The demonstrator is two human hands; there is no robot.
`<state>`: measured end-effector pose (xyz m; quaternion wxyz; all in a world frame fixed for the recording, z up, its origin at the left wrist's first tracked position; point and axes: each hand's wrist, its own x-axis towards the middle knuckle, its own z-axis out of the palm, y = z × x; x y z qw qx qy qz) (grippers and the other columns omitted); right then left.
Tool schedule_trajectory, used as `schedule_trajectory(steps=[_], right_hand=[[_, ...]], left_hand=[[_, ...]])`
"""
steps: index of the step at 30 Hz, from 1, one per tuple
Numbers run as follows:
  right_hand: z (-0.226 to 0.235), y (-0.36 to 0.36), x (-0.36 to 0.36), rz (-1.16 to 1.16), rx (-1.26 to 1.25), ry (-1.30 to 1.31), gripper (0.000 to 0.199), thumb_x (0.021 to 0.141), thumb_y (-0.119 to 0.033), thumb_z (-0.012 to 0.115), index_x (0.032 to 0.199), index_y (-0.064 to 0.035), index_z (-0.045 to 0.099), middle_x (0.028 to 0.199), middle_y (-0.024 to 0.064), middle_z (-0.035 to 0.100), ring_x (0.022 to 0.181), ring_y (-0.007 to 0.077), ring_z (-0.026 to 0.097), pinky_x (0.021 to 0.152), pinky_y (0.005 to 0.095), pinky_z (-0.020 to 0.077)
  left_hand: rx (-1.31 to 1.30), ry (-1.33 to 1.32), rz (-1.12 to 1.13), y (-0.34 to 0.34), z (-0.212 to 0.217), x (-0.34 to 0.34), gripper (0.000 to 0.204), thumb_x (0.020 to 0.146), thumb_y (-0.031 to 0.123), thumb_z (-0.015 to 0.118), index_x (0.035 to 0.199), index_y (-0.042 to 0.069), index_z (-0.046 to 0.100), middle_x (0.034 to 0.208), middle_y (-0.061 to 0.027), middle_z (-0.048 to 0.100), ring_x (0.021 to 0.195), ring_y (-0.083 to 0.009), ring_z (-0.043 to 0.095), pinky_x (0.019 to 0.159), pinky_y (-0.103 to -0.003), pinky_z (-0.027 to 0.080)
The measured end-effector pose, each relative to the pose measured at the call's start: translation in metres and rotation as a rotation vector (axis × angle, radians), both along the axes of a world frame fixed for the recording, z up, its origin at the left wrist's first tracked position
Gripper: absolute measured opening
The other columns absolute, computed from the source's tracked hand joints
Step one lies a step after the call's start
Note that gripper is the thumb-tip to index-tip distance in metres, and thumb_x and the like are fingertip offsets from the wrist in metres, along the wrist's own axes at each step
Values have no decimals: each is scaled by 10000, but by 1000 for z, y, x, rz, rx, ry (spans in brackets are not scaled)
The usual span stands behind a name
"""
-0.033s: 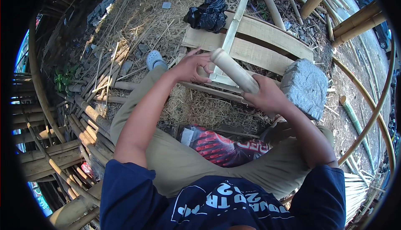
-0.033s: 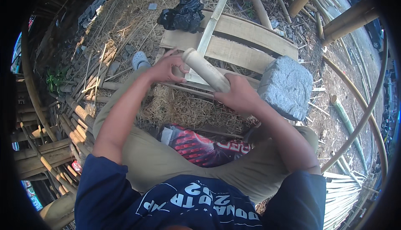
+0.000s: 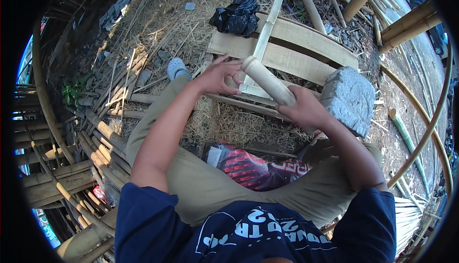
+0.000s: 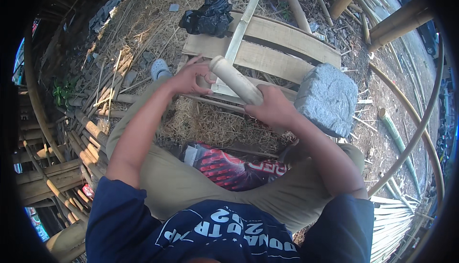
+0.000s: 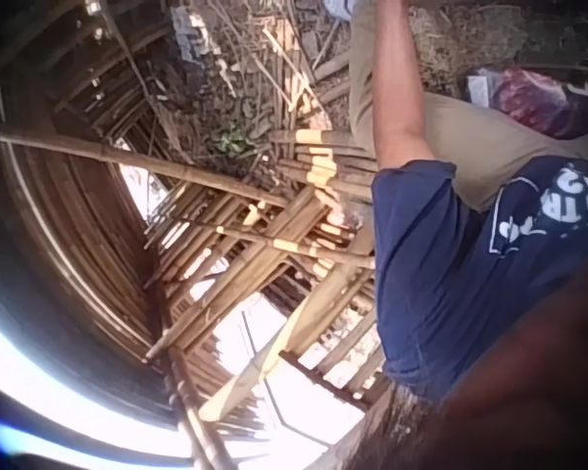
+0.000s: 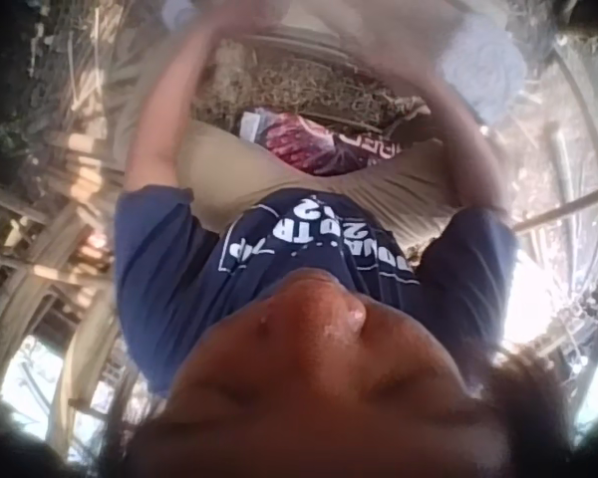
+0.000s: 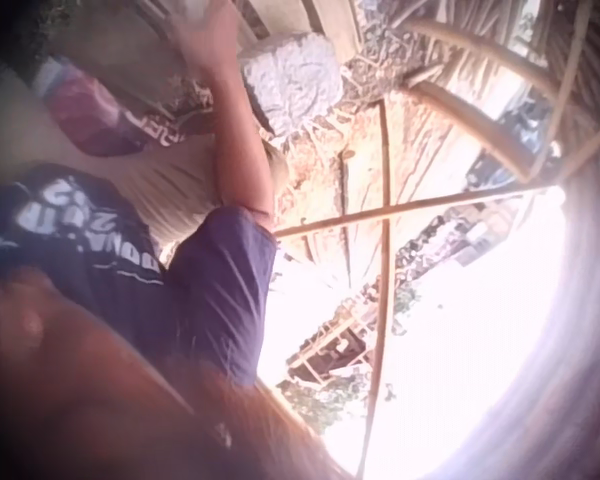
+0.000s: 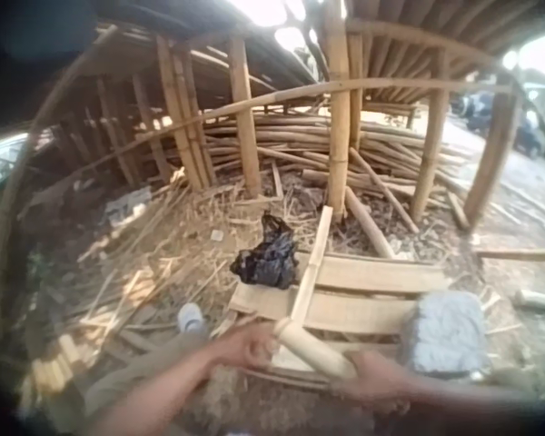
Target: The person is assembling a bamboo structure by hand. They position thin bamboo strips across a wooden frame, secure the pieces together using wire, and use a large rock to press down on the joints.
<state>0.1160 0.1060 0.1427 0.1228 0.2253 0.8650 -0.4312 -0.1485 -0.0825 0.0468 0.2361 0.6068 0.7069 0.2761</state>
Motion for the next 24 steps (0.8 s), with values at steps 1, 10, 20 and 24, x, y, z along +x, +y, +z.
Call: schedule_trajectory(steps=[1,10,20,24], right_hand=[[-5,4,-2,-6,0,0,445,846,-223,744,1155,76,627,827,187,710,693,259,718,662,402,567],[-12,0,-5,-188,-383,-219,371,905,-229,724,1119,51,609,744,72,630,538,157,622,488,325,535],[4,4,-11,-159,-326,-142,382,889,-213,741,1131,52,610,749,70,631,545,149,623,500,318,530],[-8,3,-3,-125,-429,-285,328,915,-214,725,1080,38,594,742,74,620,548,148,622,480,309,523]], left_hand=[[39,29,-10,1,-3,-1,295,713,357,922,835,147,755,1476,-78,631,1505,-192,432,1316,-510,125],[1,82,-72,-1,-12,-6,326,699,369,940,891,152,789,1541,-56,575,1534,-190,388,1321,-515,109],[28,87,-44,-1,-10,-2,330,686,355,934,779,130,712,1508,-63,602,1527,-188,400,1313,-524,125],[90,98,-51,0,-11,0,332,686,361,935,784,131,716,1503,-67,607,1523,-195,408,1310,-532,126]])
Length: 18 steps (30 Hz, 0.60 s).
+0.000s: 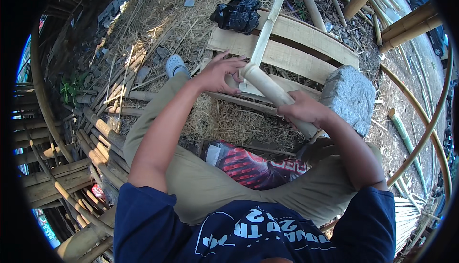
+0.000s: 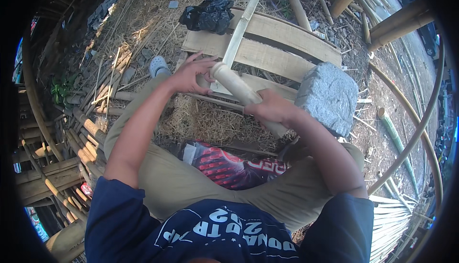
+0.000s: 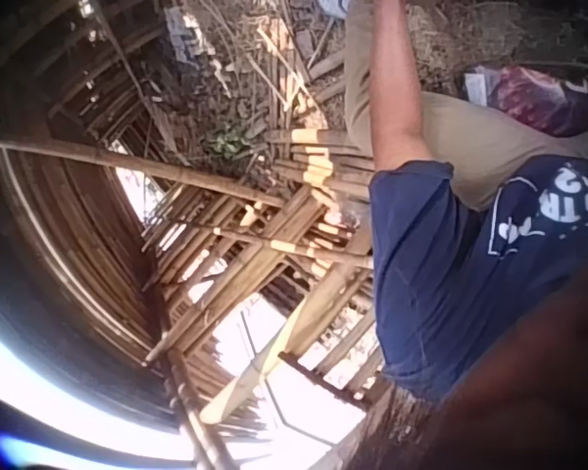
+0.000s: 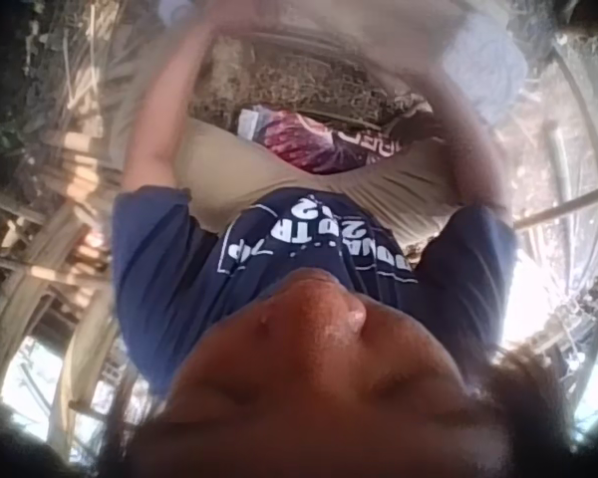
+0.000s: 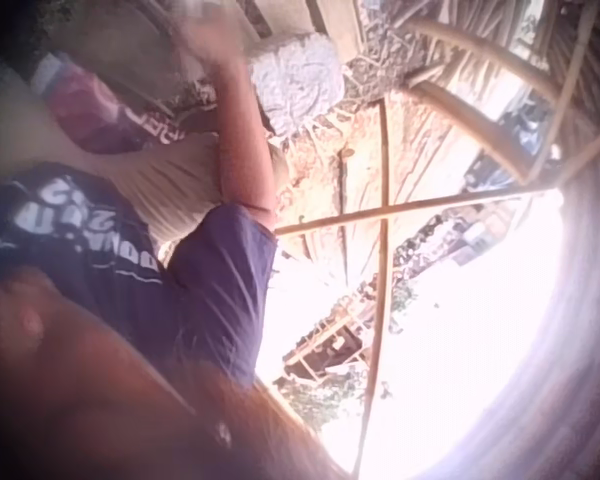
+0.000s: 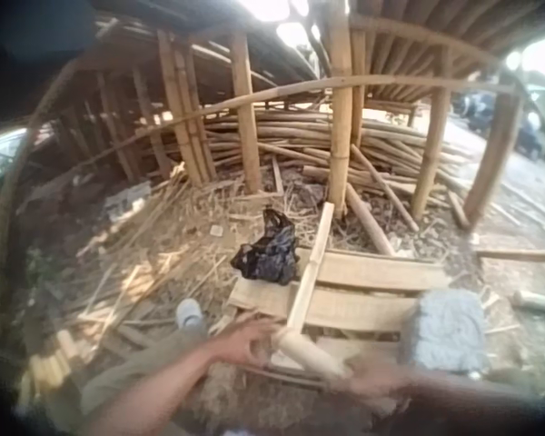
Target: The person is assembling a bamboo structure by hand. They position thin bamboo strips across a wooden frame, secure the pieces together using wire, and use a large rock to press down on the joints.
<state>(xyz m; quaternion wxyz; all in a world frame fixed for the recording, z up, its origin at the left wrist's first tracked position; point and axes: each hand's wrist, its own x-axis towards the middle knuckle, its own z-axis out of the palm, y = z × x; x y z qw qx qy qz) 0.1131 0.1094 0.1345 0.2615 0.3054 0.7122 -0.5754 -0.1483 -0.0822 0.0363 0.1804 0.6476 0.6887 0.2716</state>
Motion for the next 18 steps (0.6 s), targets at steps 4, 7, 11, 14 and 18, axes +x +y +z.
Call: schedule_trajectory(steps=[4,7,11,14,18], right_hand=[[-4,8,-7,-69,-98,37,334,923,-224,721,1085,36,589,739,75,614,545,152,619,484,315,528],[-1,9,-11,-214,-4,103,374,916,-231,720,1145,40,602,770,86,641,543,167,626,482,324,526],[-9,-4,-4,-54,7,-2,420,875,-257,745,1132,48,614,768,98,646,539,162,631,493,333,521],[-10,11,-8,-51,211,188,436,862,-270,764,1133,45,632,781,98,653,520,150,620,491,318,501],[-30,5,-1,-22,677,563,502,817,-298,828,1113,58,635,895,195,704,795,327,722,737,430,555]], left_hand=[[-11,2,-1,-2,-1,-2,327,686,366,938,790,140,725,1492,-80,617,1519,-200,415,1306,-539,126],[-32,-14,2,0,-1,-2,326,673,381,948,792,158,743,1528,-34,590,1531,-203,396,1316,-524,119],[-9,-36,-12,-2,-3,-4,309,675,365,946,791,155,751,1528,-44,590,1523,-207,410,1313,-523,131],[6,-56,17,-2,-2,-3,315,679,350,937,847,167,742,1462,-68,643,1512,-200,427,1306,-533,138],[-6,-40,12,0,7,4,472,713,407,905,1136,245,773,1494,-71,611,1519,-202,412,1307,-542,133]])
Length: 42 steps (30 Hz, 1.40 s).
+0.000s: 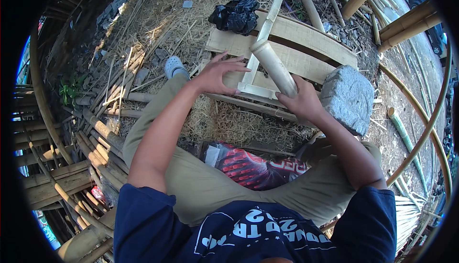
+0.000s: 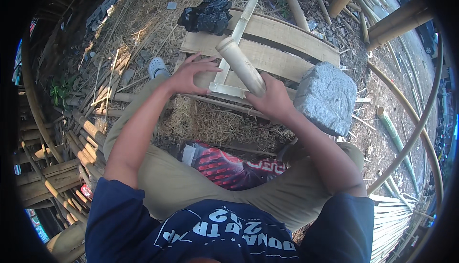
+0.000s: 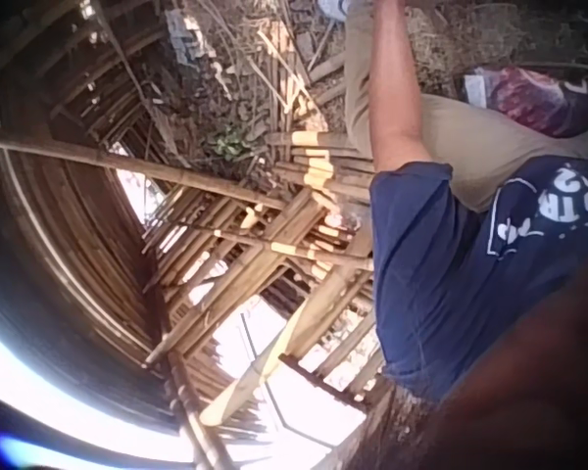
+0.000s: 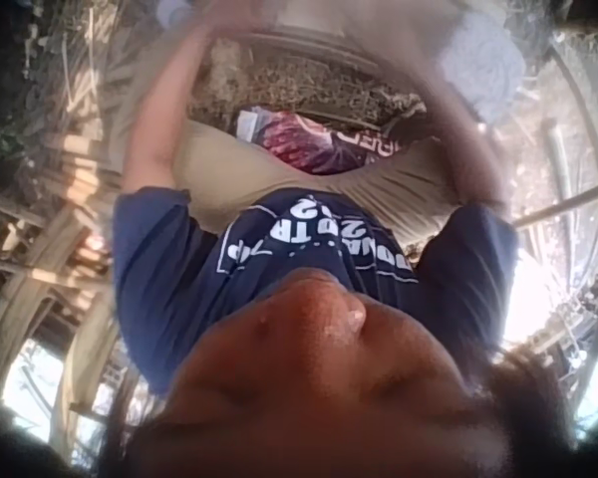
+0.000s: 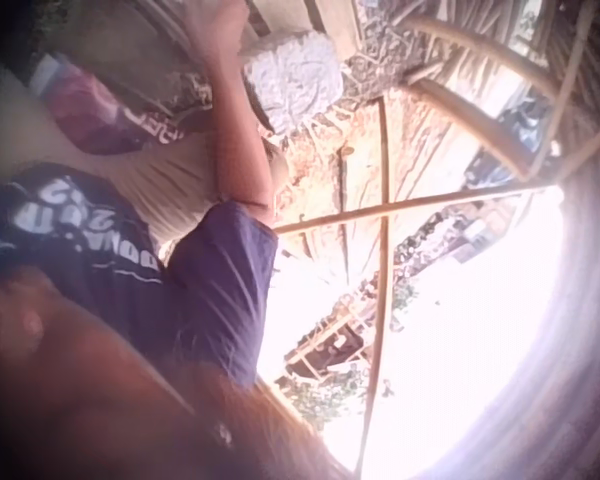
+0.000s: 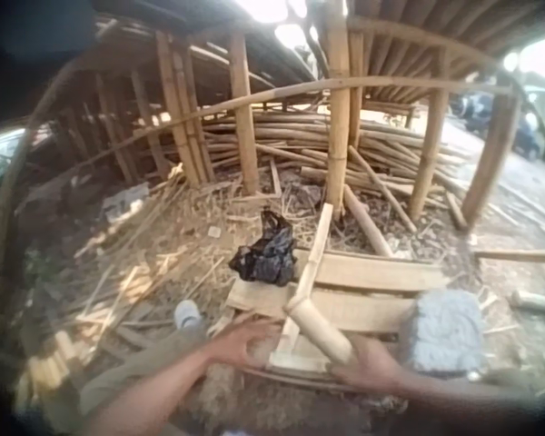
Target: The person is assembling a bamboo structure by hand. They position thin bamboo strips across a wooden frame, secure the pieces together using wire, and use a large rock to press down on the joints.
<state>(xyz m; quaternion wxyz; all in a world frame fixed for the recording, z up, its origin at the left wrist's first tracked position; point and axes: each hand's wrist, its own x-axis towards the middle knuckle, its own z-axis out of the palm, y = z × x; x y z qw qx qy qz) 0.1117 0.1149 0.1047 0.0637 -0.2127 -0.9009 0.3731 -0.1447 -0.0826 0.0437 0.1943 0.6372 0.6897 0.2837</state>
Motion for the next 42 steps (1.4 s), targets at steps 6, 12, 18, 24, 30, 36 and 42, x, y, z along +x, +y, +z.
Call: schedule_trajectory(steps=[6,12,18,24,30,36,42], right_hand=[[-23,-9,-3,22,207,-149,527,718,-246,870,1119,22,659,1027,252,710,992,428,701,898,503,553],[-16,-10,-4,-48,160,-272,538,706,-213,879,1144,21,675,1090,255,724,1051,425,696,941,486,548],[-11,-9,-6,-98,164,-301,556,707,-236,866,1160,24,673,1023,259,736,1012,439,706,918,499,559],[-21,-9,1,-61,234,-164,458,748,-202,815,1115,20,656,979,259,734,954,438,718,873,519,573],[-26,-7,4,-61,224,-106,449,750,-205,814,1106,17,654,960,259,730,960,445,711,879,520,570],[-20,-10,2,-44,206,-110,432,754,-220,813,1078,12,649,944,259,726,943,448,707,857,529,563],[-21,-8,3,-72,191,-98,466,725,-234,828,1074,22,657,943,280,723,935,471,700,862,534,555]], left_hand=[[-34,182,-28,-1,-1,4,693,698,480,893,1345,300,721,1529,-79,571,1544,-216,361,1308,-563,115],[-43,117,-35,5,7,-4,598,714,294,903,1292,256,753,1547,-78,548,1517,-240,392,1296,-501,185],[-59,-171,359,39,14,-1,344,798,167,846,1137,132,797,1261,-118,723,1102,-270,708,963,-377,536],[-176,-18,612,59,27,13,191,767,165,847,930,71,819,836,-132,783,770,-255,762,759,-370,586],[-211,-48,592,70,19,12,120,751,107,838,857,55,816,744,-116,771,676,-203,757,678,-343,586],[-239,-333,675,66,0,4,95,800,40,813,878,-8,787,750,-114,770,659,-177,761,589,-319,573],[-202,-562,721,63,3,19,99,859,45,793,910,-36,768,766,-107,760,654,-169,757,570,-322,575]])
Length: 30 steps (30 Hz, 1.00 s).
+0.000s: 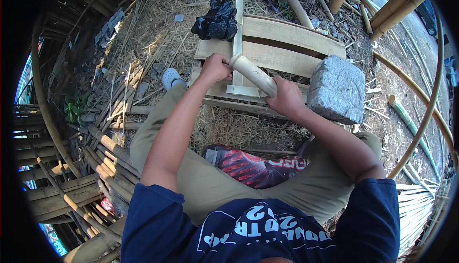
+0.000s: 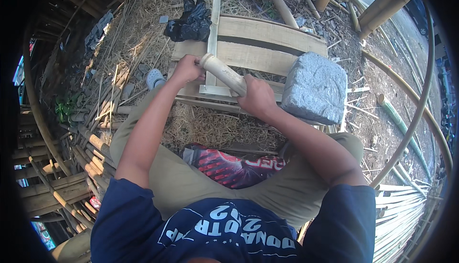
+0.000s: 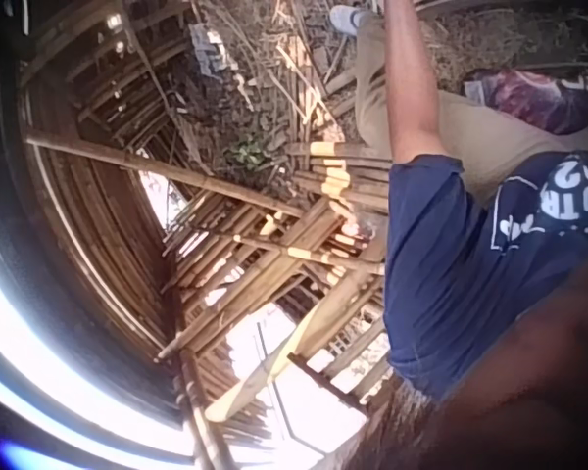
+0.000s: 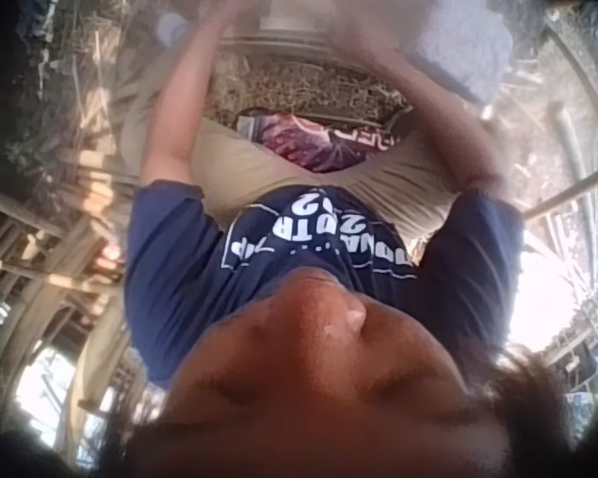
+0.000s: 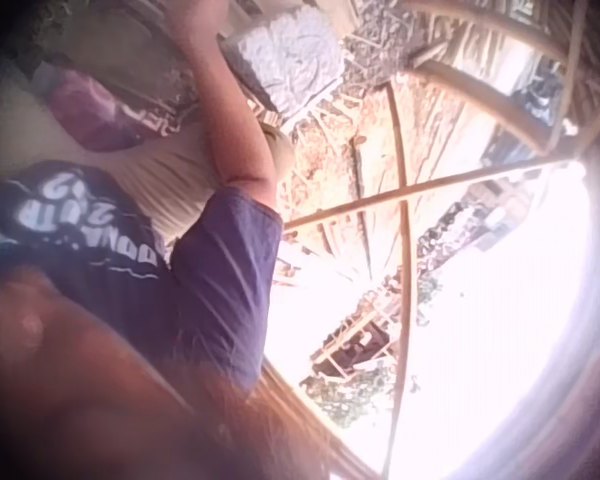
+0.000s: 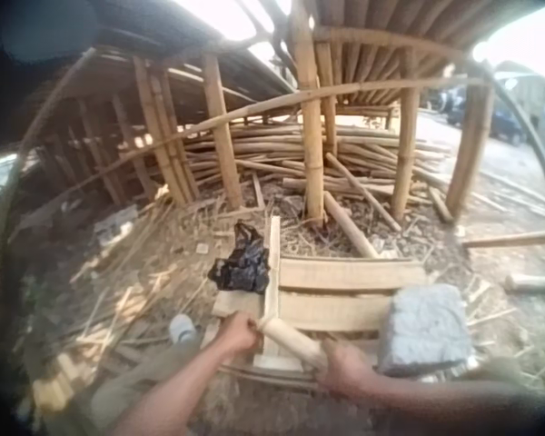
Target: The person is assembling a bamboo structure by hand. They position thin bamboo strips across a wooden frame, secure the pieces together using wire, and use a large rock to press down on the joints.
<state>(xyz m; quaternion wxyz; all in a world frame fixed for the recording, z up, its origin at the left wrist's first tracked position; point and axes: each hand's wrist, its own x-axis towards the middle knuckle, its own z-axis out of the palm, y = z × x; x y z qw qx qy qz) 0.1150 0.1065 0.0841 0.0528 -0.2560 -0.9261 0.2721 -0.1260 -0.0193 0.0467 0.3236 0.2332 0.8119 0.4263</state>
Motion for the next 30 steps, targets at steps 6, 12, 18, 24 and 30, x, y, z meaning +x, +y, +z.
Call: schedule_trajectory(steps=[6,12,18,24,30], right_hand=[[-3,1,-3,1,12,-40,490,710,-234,838,1090,20,661,945,272,727,937,464,702,869,530,555],[-6,2,-2,11,25,-17,498,704,-233,842,1097,17,664,948,269,728,940,459,704,872,522,556],[0,0,-3,30,23,-40,429,738,-197,798,1082,20,659,954,255,731,939,440,713,874,510,569],[6,0,-2,34,9,-46,403,754,-197,787,1082,2,662,948,246,735,942,430,716,873,510,569],[8,-2,-5,38,-5,-82,383,760,-178,776,1084,-4,665,949,244,736,948,432,714,878,509,567]], left_hand=[[-151,202,-134,-6,21,-3,128,887,66,769,988,-13,769,806,-81,758,690,-136,747,589,-304,575],[-107,213,-84,-9,22,4,105,892,83,789,931,-13,771,735,-89,751,611,-145,734,567,-304,566],[-54,222,-65,-11,8,1,101,892,63,786,931,-26,758,738,-94,749,605,-143,730,566,-307,564],[-32,237,-79,-10,8,3,97,889,47,783,932,-36,760,733,-108,745,594,-152,723,572,-308,561],[-7,242,-78,-12,6,2,116,872,47,789,929,-49,758,729,-109,739,615,-166,739,567,-315,568]])
